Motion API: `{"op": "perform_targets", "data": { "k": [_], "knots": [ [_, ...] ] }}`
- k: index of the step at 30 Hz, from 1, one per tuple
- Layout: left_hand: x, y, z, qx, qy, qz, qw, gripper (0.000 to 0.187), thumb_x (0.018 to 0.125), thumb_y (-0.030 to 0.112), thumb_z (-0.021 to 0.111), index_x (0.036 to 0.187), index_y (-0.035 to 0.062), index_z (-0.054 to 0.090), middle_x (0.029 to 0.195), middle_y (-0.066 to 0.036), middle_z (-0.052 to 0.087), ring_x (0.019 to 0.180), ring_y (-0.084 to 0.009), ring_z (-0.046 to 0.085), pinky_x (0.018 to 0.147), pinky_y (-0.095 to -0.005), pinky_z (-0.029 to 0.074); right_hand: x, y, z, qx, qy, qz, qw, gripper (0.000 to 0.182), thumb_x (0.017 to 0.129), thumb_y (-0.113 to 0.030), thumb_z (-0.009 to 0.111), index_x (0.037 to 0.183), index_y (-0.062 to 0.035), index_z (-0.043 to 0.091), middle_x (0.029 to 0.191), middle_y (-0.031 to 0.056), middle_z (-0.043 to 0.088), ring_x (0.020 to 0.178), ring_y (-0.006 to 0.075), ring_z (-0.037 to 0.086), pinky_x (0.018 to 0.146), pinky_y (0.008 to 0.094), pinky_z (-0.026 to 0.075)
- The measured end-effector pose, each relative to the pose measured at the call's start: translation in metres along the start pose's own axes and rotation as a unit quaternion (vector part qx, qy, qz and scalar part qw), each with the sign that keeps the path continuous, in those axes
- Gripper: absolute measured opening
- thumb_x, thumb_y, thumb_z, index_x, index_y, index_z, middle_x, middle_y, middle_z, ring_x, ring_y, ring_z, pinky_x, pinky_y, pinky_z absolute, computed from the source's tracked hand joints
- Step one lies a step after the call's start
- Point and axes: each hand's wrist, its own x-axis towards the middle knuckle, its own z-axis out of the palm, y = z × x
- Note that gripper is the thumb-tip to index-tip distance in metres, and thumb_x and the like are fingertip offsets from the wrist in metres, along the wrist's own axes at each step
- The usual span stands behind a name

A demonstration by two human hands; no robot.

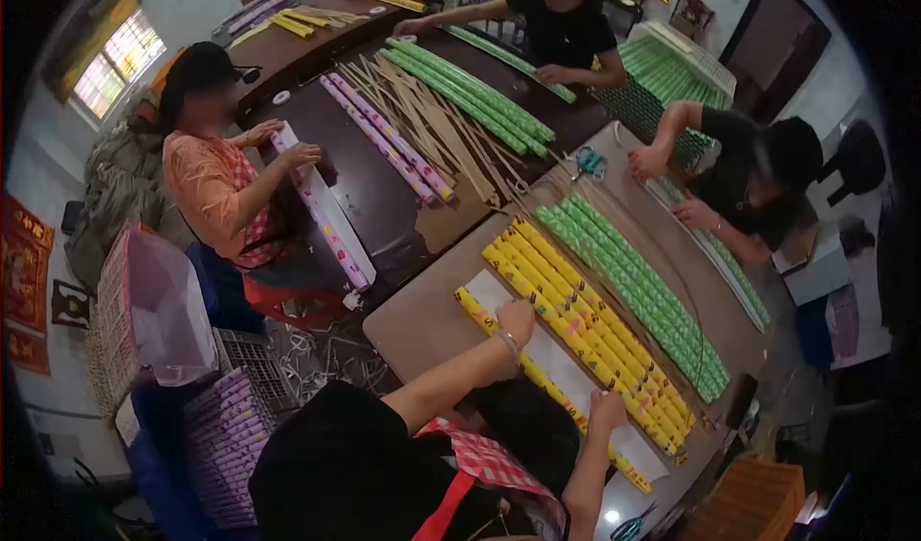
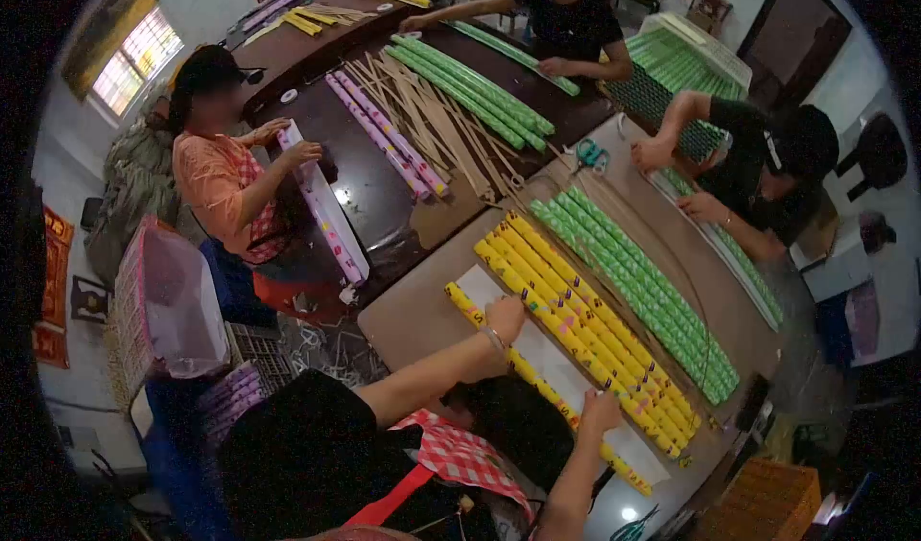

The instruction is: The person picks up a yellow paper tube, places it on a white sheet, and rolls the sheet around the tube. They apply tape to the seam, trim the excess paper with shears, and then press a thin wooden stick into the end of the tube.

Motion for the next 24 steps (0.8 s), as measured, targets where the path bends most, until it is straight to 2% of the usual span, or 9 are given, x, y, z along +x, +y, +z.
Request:
{"op": "perform_targets", "data": {
  "k": [3,4,6,9,11,13,15,18,24],
  "knots": [
    [-0.008,0.014,-0.031,-0.004,-0.061,-0.03,0.998,0.027,0.069,0.034,0.062,0.082,0.0098,0.061,0.084,-0.006,0.06,0.084,-0.0235,0.056,0.066,-0.0383,0.044,0.001,0.004,0.007,-0.014,0.027,-0.016,0.999,0.035,0.073,-0.036,0.056,0.059,-0.0044,0.054,0.051,0.0096,0.05,0.042,0.0227,0.047,0.04,0.0367,0.038],
    [-0.009,0.015,-0.03,-0.009,-0.05,-0.028,0.998,0.027,0.069,0.034,0.062,0.082,0.0098,0.061,0.084,-0.006,0.06,0.084,-0.0235,0.056,0.066,-0.0383,0.044,-0.005,-0.005,-0.009,0.017,-0.021,0.034,0.999,0.037,0.065,-0.039,0.056,0.073,-0.0028,0.063,0.073,0.0173,0.061,0.071,0.0321,0.059,0.058,0.0404,0.046],
    [-0.008,0.015,-0.028,0.025,-0.07,-0.027,0.997,0.041,0.062,0.045,0.066,0.083,0.01,0.062,0.083,-0.005,0.06,0.084,-0.023,0.055,0.066,-0.0378,0.043,-0.008,-0.005,-0.008,0.017,-0.004,0.025,1.0,0.037,0.065,-0.038,0.056,0.073,-0.0023,0.063,0.074,0.0177,0.061,0.071,0.0324,0.059,0.058,0.0406,0.046],
    [-0.008,0.015,-0.023,0.023,-0.038,0.005,0.999,0.028,0.066,0.036,0.065,0.079,0.0115,0.063,0.081,-0.004,0.06,0.083,-0.0218,0.055,0.061,-0.0371,0.042,-0.006,-0.006,-0.01,0.017,-0.022,0.042,0.999,0.037,0.064,-0.035,0.057,0.075,-0.0006,0.063,0.076,0.019,0.061,0.071,0.0332,0.059,0.059,0.0417,0.046],
    [0.002,0.018,-0.005,0.07,-0.073,-0.018,0.995,0.012,0.069,0.021,0.059,0.077,0.0127,0.064,0.079,-0.004,0.059,0.079,-0.0213,0.054,0.054,-0.0356,0.039,-0.006,-0.001,0.0,0.001,0.044,-0.016,0.999,0.037,0.07,-0.035,0.06,0.055,-0.0019,0.054,0.055,0.0109,0.053,0.046,0.0253,0.051,0.04,0.0366,0.038],
    [-0.003,0.023,-0.004,0.086,-0.056,-0.015,0.995,0.012,0.07,0.019,0.057,0.077,0.0126,0.064,0.078,-0.004,0.059,0.077,-0.0217,0.053,0.053,-0.0355,0.037,-0.012,-0.008,-0.011,0.008,0.042,-0.019,0.999,0.033,0.068,-0.033,0.061,0.057,-0.0022,0.057,0.059,0.0118,0.056,0.049,0.0265,0.053,0.042,0.0384,0.04],
    [-0.003,0.028,-0.008,0.145,-0.088,0.012,0.985,0.014,0.07,0.017,0.056,0.08,0.0118,0.065,0.076,-0.003,0.057,0.075,-0.0224,0.051,0.049,-0.0352,0.033,-0.009,-0.008,-0.013,0.021,-0.016,0.026,0.999,0.038,0.062,-0.036,0.059,0.077,-0.0017,0.064,0.079,0.017,0.062,0.074,0.0326,0.06,0.062,0.0418,0.047],
    [-0.015,0.032,-0.014,0.212,-0.047,0.066,0.974,0.014,0.068,0.014,0.057,0.08,0.011,0.065,0.076,-0.003,0.056,0.075,-0.0219,0.05,0.048,-0.0355,0.031,-0.015,-0.012,-0.018,0.011,-0.004,0.008,1.0,0.037,0.063,-0.036,0.059,0.078,-0.0022,0.064,0.081,0.0176,0.062,0.075,0.0324,0.06,0.064,0.0421,0.047],
    [-0.021,0.032,-0.023,0.181,-0.058,0.07,0.979,0.014,0.067,0.01,0.058,0.08,0.0105,0.064,0.076,-0.003,0.055,0.076,-0.022,0.05,0.048,-0.0348,0.031,-0.007,-0.01,-0.009,-0.013,-0.008,0.028,0.999,0.037,0.062,-0.033,0.057,0.08,-0.0015,0.064,0.083,0.0182,0.062,0.076,0.0327,0.06,0.066,0.0424,0.048]
  ]
}}
